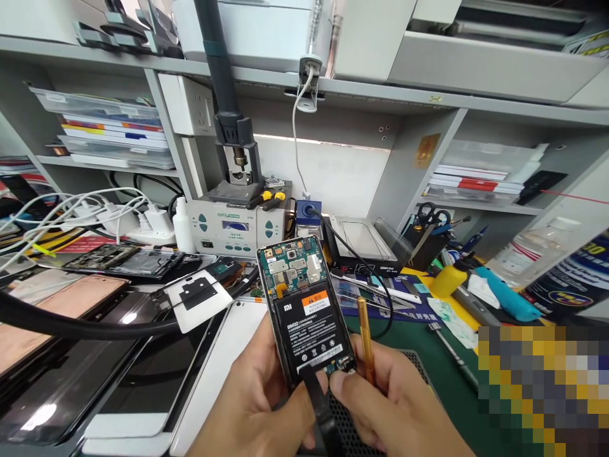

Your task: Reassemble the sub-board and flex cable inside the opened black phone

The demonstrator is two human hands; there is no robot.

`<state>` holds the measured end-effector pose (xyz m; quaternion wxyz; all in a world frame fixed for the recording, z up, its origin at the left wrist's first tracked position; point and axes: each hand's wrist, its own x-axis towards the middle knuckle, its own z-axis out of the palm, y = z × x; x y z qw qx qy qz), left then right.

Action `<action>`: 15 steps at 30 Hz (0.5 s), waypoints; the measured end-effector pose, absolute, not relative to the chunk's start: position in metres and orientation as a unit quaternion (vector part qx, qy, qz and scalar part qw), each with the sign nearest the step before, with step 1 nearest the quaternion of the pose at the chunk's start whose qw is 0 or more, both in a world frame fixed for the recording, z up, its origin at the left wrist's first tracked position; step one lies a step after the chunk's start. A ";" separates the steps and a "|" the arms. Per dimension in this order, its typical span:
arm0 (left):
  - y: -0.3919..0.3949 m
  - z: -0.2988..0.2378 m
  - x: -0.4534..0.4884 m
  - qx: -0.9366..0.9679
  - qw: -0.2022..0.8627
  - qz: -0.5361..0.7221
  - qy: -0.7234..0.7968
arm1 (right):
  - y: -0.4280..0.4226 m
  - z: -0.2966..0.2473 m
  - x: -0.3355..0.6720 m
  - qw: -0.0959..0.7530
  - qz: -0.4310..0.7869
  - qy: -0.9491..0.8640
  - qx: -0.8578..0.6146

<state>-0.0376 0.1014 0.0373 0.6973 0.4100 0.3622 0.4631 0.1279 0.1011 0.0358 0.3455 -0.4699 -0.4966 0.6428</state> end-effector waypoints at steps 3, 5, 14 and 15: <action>0.101 0.037 -0.036 0.422 0.679 0.472 0.372 | 0.102 0.042 0.128 0.321 0.633 -0.507 -0.490; 0.101 0.038 -0.036 0.431 0.654 0.487 0.385 | 0.104 0.044 0.133 0.313 0.626 -0.509 -0.500; 0.106 0.042 -0.041 0.436 0.654 0.499 0.364 | 0.103 0.050 0.174 0.495 0.394 -0.546 -0.549; 0.106 0.042 -0.041 0.433 0.659 0.500 0.357 | 0.099 0.052 0.174 0.501 0.374 -0.552 -0.552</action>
